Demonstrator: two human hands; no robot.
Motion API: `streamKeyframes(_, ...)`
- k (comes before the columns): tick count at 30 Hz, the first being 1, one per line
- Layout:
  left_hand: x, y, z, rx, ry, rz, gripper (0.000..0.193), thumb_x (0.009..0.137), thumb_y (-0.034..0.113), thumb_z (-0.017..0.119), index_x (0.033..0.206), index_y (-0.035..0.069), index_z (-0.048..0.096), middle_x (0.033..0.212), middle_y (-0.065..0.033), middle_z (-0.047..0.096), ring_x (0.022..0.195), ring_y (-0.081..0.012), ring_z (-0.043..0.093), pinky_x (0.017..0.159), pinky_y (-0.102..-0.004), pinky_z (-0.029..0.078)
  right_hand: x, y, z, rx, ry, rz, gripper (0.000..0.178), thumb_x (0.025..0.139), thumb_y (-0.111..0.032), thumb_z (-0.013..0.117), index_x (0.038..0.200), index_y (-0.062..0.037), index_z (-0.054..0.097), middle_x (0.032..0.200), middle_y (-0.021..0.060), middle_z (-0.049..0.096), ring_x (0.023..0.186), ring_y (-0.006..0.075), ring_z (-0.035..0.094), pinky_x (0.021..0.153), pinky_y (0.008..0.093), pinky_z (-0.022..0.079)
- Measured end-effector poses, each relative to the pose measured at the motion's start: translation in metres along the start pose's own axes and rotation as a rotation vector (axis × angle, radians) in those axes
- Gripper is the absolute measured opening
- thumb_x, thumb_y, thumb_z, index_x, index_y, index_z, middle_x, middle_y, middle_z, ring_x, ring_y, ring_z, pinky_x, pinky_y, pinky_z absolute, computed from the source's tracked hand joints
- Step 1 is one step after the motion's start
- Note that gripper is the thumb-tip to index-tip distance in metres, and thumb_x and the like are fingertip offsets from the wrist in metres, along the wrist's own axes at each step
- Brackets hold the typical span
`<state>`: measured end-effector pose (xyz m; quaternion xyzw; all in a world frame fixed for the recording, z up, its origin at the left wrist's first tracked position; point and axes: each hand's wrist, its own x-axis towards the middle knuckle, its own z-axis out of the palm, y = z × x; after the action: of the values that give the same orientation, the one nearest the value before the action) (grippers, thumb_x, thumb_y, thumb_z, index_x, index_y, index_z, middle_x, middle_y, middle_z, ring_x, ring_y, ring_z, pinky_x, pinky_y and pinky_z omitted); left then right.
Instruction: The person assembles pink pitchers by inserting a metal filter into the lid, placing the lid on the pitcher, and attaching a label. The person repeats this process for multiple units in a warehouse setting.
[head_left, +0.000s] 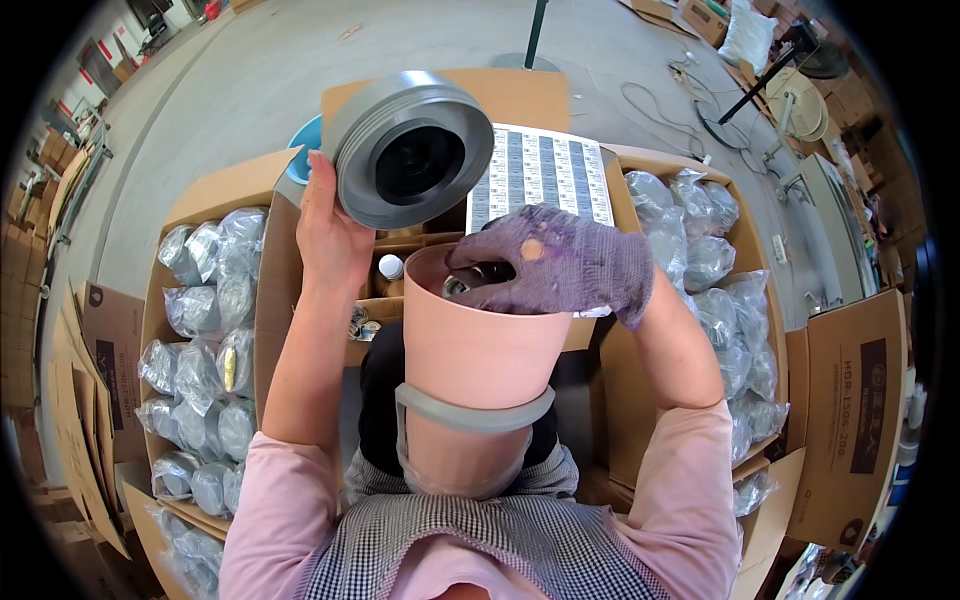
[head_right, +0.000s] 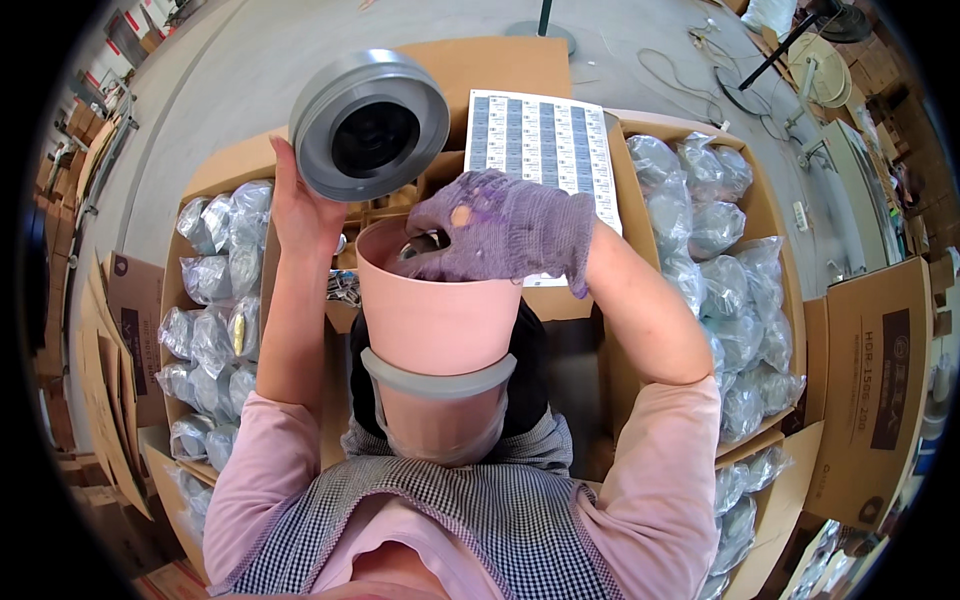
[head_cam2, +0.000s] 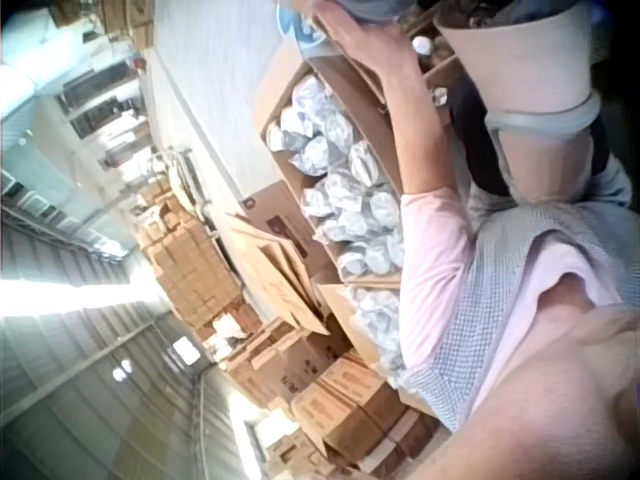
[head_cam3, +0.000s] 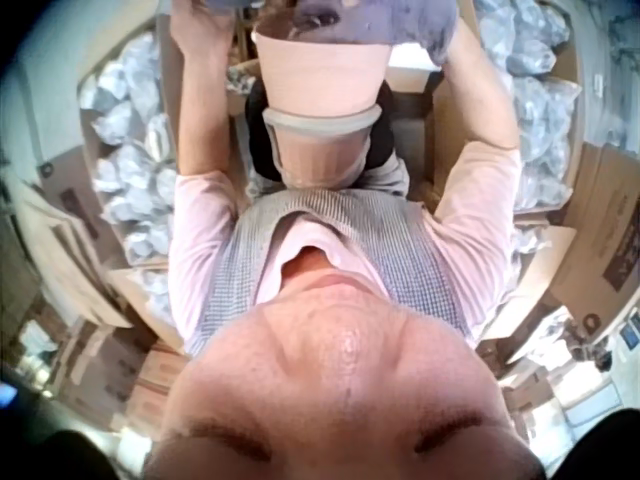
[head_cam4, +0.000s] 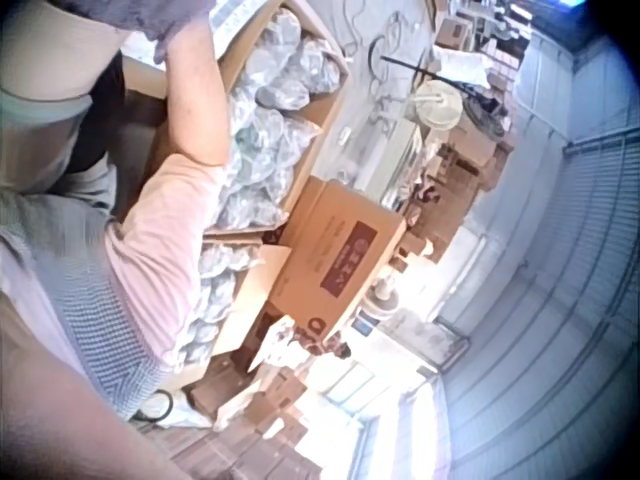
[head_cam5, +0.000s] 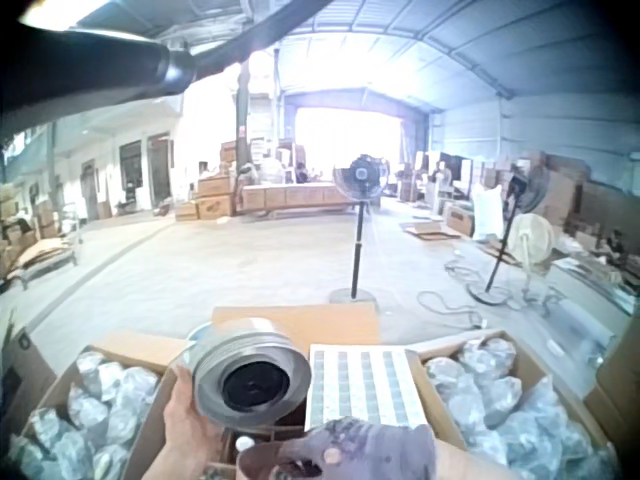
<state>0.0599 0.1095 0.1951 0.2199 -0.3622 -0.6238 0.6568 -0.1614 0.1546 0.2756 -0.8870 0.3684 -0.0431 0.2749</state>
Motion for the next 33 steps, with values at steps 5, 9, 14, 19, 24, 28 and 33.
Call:
streamKeyframes(5,0.002,-0.001,0.002,-0.049,-0.074,0.087,0.038,0.103,0.031,0.046,0.126,0.001,0.056,0.12,-0.0087,0.063,0.109,-0.0173,0.061,0.092,-0.0325,0.049,-0.018,0.035,-0.003,0.43,0.552,-0.344,0.028,0.095,-0.022,0.054,0.114,-0.0039,0.066,0.1,0.0137,0.07,0.08,0.0264,0.067,0.08,0.0335,0.054)
streamKeyframes(9,0.006,0.011,0.002,0.087,-0.194,0.209,0.029,0.101,0.021,0.052,0.117,-0.001,0.06,0.109,-0.0068,0.066,0.096,-0.0139,0.064,0.083,-0.0287,0.052,-0.035,0.041,0.001,0.803,0.808,0.144,0.045,0.1,-0.036,0.051,0.093,0.0048,0.07,0.084,0.0103,0.069,0.078,0.0147,0.064,0.076,0.0294,0.053)
streamKeyframes(14,-0.001,0.008,-0.004,0.144,-0.064,0.13,0.031,0.1,0.023,0.054,0.119,-0.001,0.06,0.114,-0.0075,0.065,0.099,-0.0155,0.061,0.086,-0.0303,0.049,-0.036,0.035,0.008,0.79,0.819,0.107,0.041,0.1,-0.031,0.05,0.096,0.0053,0.068,0.09,0.0102,0.069,0.084,0.0171,0.065,0.079,0.0311,0.052)
streamKeyframes(19,0.004,-0.003,-0.017,1.067,0.052,0.483,0.027,0.08,0.02,0.08,0.104,0.012,0.074,0.092,-0.0041,0.064,0.085,-0.0162,0.059,0.076,-0.0311,0.045,-0.047,0.019,0.01,0.442,0.803,0.0,0.026,0.091,-0.023,0.065,0.093,0.0022,0.066,0.099,0.0117,0.067,0.089,0.0195,0.064,0.083,0.0313,0.051)
streamKeyframes(24,0.001,-0.077,-0.118,1.804,0.001,0.767,0.037,0.076,0.026,0.079,0.112,0.022,0.073,0.091,-0.0069,0.054,0.092,-0.0239,0.052,0.083,-0.0401,0.035,-0.042,-0.024,0.021,0.208,0.704,0.016,0.027,0.074,-0.022,0.076,0.084,-0.0008,0.062,0.111,0.0196,0.066,0.105,0.0263,0.063,0.093,0.0359,0.047)
streamKeyframes(28,-0.032,-0.107,-0.224,1.98,-0.019,0.382,0.037,0.078,0.032,0.076,0.114,0.023,0.072,0.097,-0.0091,0.056,0.099,-0.0252,0.053,0.092,-0.0417,0.034,-0.004,-0.063,0.015,-0.063,0.332,0.222,0.042,0.076,-0.037,0.076,0.091,0.0004,0.065,0.107,0.0179,0.067,0.099,0.0289,0.065,0.089,0.0325,0.049)
streamKeyframes(33,-0.068,-0.071,-0.1,1.463,-0.099,0.347,0.039,0.089,0.027,0.068,0.125,0.011,0.064,0.123,-0.0212,0.055,0.115,-0.0366,0.053,0.097,-0.045,0.04,-0.038,-0.024,0.024,0.159,0.426,0.416,0.046,0.084,-0.041,0.071,0.11,-0.003,0.071,0.096,0.0088,0.071,0.088,0.0142,0.063,0.083,0.029,0.05)
